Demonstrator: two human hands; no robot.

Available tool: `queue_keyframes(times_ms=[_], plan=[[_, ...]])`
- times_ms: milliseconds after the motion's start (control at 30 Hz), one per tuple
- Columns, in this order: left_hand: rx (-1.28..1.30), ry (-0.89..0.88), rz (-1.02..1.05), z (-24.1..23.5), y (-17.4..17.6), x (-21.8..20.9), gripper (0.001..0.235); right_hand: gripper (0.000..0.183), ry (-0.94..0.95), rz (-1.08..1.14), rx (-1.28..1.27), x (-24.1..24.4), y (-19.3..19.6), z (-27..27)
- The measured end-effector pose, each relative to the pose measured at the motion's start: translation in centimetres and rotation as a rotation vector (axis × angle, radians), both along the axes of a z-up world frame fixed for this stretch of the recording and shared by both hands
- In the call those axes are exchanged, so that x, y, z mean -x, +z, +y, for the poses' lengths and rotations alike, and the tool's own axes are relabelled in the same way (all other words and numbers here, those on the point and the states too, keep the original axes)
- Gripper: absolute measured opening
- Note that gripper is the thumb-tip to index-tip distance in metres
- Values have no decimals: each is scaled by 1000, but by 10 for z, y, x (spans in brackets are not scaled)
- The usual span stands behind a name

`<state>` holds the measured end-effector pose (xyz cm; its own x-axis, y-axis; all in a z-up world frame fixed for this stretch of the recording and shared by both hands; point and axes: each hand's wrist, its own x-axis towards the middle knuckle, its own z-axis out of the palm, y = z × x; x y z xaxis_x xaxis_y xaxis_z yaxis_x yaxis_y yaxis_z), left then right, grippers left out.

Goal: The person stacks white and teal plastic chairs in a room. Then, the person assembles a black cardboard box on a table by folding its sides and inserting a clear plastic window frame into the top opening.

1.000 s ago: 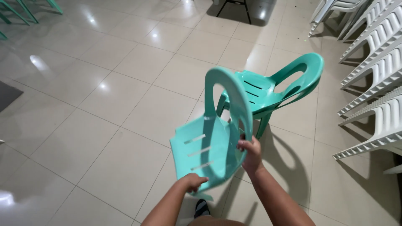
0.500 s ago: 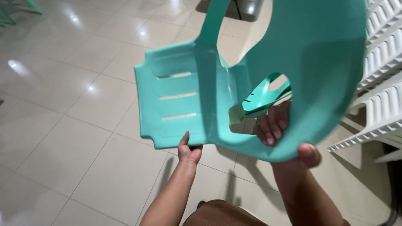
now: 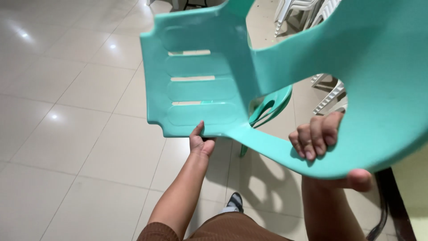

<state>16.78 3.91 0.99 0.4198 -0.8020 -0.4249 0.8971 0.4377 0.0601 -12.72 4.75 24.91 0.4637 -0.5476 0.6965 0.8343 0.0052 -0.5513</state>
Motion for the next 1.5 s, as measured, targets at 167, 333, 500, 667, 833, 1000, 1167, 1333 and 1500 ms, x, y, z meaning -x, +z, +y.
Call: queue_keyframes(times_ms=[167,333,500,667,833,1000,1167,1333,1500], plan=[[-35,-72,-32,-73,-33,3,65,51,-26,13,-52,-12,-41,-103],[-106,-80,-59,-130,-84,-15,73,53,-119,65,-248,-27,-80,-179],[-235,-124,-86,-154,-89,-31,73,56,-370,155,-446,-42,-98,-204],[-268,-285,-117,-177,-128,-31,73,56,-452,232,-519,-50,-115,-227],[-368,-475,-108,-199,-160,-25,71,54,-528,284,-604,-42,-154,-264],[-561,-716,-371,-208,-199,-50,80,59,-1022,1111,-509,0,-195,-293],[-600,-905,-636,-232,-133,-66,84,58,-1523,1258,-298,13,-165,-299],[-472,-1088,-841,-260,-81,-51,84,60,-1550,1534,-258,-48,-159,-316],[-107,-1446,-1241,-266,-32,-9,94,79,-1323,1752,-410,-91,-190,-329]])
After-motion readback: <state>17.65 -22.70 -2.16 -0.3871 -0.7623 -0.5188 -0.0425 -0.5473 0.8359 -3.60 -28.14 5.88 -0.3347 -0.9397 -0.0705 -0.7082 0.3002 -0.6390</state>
